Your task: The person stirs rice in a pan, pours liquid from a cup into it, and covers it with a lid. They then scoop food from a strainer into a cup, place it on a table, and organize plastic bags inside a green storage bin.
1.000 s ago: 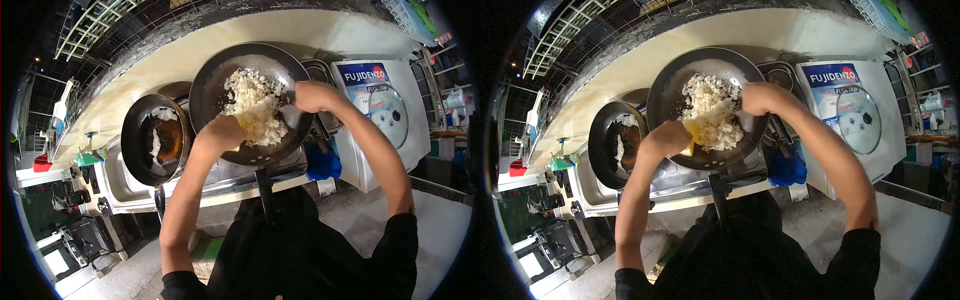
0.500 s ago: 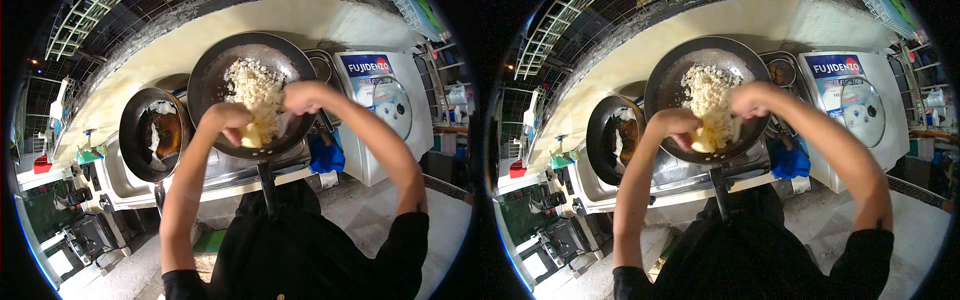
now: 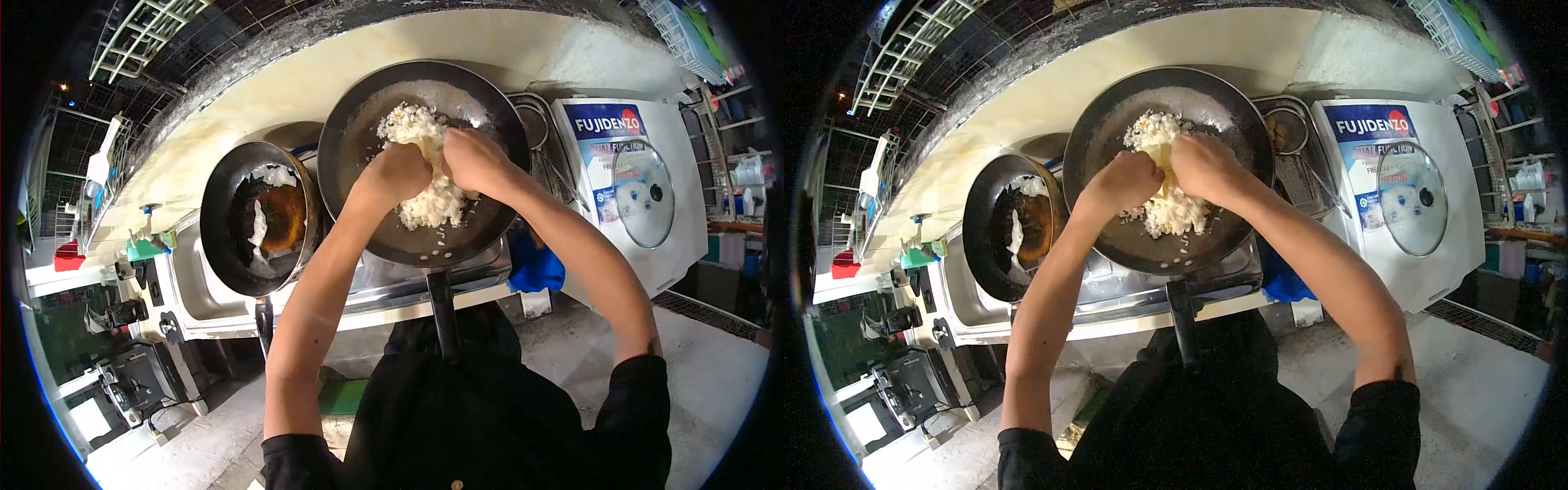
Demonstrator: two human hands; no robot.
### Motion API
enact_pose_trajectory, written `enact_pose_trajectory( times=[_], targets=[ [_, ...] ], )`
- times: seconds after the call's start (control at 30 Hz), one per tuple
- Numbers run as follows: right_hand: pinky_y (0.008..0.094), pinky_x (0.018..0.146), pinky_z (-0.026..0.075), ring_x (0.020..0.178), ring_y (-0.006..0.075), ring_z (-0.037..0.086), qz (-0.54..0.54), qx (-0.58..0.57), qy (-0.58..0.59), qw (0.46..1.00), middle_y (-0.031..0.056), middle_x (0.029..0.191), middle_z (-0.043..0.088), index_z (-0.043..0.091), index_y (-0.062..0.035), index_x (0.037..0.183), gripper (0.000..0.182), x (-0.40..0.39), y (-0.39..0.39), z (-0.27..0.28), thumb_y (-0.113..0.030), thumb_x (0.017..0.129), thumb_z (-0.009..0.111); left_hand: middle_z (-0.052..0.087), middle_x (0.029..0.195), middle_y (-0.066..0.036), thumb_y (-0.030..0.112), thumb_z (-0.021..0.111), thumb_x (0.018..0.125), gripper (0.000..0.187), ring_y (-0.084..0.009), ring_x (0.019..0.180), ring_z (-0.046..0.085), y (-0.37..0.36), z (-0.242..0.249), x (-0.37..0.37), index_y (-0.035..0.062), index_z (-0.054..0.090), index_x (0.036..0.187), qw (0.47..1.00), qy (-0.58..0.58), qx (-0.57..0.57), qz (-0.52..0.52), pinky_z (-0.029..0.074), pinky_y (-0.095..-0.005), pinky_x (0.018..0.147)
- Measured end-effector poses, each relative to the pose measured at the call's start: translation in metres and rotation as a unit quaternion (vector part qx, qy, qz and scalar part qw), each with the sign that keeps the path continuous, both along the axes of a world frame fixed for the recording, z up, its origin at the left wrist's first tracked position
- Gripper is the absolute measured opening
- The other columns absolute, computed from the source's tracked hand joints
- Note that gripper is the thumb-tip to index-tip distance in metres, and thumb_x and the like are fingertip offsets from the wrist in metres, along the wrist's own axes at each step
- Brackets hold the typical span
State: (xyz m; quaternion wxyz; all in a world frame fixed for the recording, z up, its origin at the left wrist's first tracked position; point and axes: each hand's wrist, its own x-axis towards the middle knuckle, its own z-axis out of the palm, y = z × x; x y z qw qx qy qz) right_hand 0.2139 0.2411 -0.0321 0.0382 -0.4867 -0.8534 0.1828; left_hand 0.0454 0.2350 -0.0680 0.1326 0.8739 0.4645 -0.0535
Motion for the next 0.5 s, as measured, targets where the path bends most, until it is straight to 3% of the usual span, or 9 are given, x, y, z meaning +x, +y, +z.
enact_pose_trajectory(
  times=[0.03,0.07,0.13,0.17,0.2,0.27,0.3,0.4,0.5],
  targets=[
    [0.0422,0.069,0.052,0.077,0.0369,0.063,-0.021,-0.017,0.011,1.000,0.0247,0.079,0.062,0.061,0.0064,0.079,0.014,0.001,0.002,0.015,-0.005,0.076,0.054,0.062,0.067,-0.014,0.009,0.055,0.076,0.014,-0.0288,0.068,0.065,-0.002,0.009,0.001,-0.0017,0.063,0.073,0.992,0.053,0.094,-0.066,0.055,-0.0373,0.060],
    [0.0454,0.071,0.050,0.079,0.0419,0.061,-0.043,-0.035,0.022,0.998,0.0277,0.078,0.060,0.063,0.0062,0.077,0.019,0.002,0.003,0.028,-0.010,0.078,0.053,0.062,0.067,-0.014,0.009,0.055,0.076,0.014,-0.0288,0.068,0.065,-0.007,0.018,-0.002,-0.0017,0.063,0.073,0.992,0.053,0.095,-0.066,0.055,-0.0373,0.060],
    [0.0458,0.068,0.050,0.076,0.0414,0.062,-0.050,-0.002,0.008,0.999,0.0269,0.075,0.060,0.064,0.0043,0.074,0.019,0.022,0.012,0.041,-0.011,0.079,0.053,0.062,0.069,-0.014,0.012,0.055,0.077,0.015,-0.0311,0.068,0.064,-0.018,0.050,-0.014,0.0000,0.063,0.072,0.979,0.095,0.167,-0.064,0.055,-0.0392,0.059],
    [0.0459,0.066,0.050,0.075,0.0389,0.063,-0.095,-0.031,-0.052,0.994,0.0253,0.075,0.061,0.065,0.0016,0.075,0.017,0.028,0.016,0.049,-0.010,0.078,0.053,0.063,0.072,-0.015,0.012,0.054,0.077,0.016,-0.0351,0.066,0.063,-0.017,0.034,-0.025,-0.0004,0.063,0.073,0.983,-0.056,0.162,0.061,0.055,-0.0404,0.056],
    [0.0457,0.065,0.051,0.073,0.0377,0.063,-0.099,0.035,-0.063,0.992,0.0239,0.075,0.062,0.066,-0.0004,0.076,0.016,0.036,0.022,0.039,-0.009,0.078,0.052,0.063,0.072,-0.015,0.012,0.054,0.077,0.016,-0.0351,0.066,0.063,-0.011,0.012,-0.032,-0.0004,0.063,0.073,0.983,-0.056,0.163,0.060,0.055,-0.0404,0.056],
    [0.0457,0.064,0.050,0.072,0.0386,0.063,-0.114,-0.016,-0.027,0.993,0.0248,0.073,0.061,0.066,0.0001,0.076,0.016,0.034,0.030,0.000,-0.008,0.076,0.053,0.062,0.073,-0.020,0.012,0.050,0.080,0.020,-0.0385,0.064,0.063,0.007,-0.019,-0.039,-0.0033,0.061,0.072,0.983,0.061,0.172,0.033,0.054,-0.0418,0.052],
    [0.0453,0.064,0.051,0.072,0.0391,0.063,-0.060,0.011,-0.004,0.998,0.0252,0.074,0.061,0.066,0.0008,0.077,0.016,0.024,0.032,-0.022,-0.008,0.075,0.053,0.059,0.070,-0.025,0.012,0.048,0.082,0.022,-0.0382,0.064,0.063,0.002,0.000,-0.018,-0.0042,0.059,0.072,0.989,-0.012,0.121,0.088,0.053,-0.0409,0.050],
    [0.0422,0.066,0.053,0.073,0.0361,0.065,-0.066,-0.003,-0.012,0.998,0.0230,0.083,0.064,0.064,0.0028,0.079,0.020,0.003,0.015,-0.004,-0.014,0.082,0.054,0.057,0.066,-0.023,0.011,0.050,0.082,0.019,-0.0373,0.062,0.061,-0.015,0.013,0.001,-0.0036,0.058,0.072,0.980,-0.086,0.162,0.079,0.054,-0.0403,0.053],
    [0.0420,0.065,0.052,0.072,0.0354,0.065,-0.125,-0.045,0.003,0.991,0.0214,0.083,0.065,0.065,0.0001,0.082,0.021,0.041,0.011,0.026,-0.017,0.084,0.054,0.060,0.063,-0.017,0.009,0.051,0.075,0.017,-0.0275,0.063,0.064,-0.039,0.024,-0.017,0.0009,0.060,0.064,0.969,-0.019,0.232,0.085,0.054,-0.0335,0.055]
  ],
)
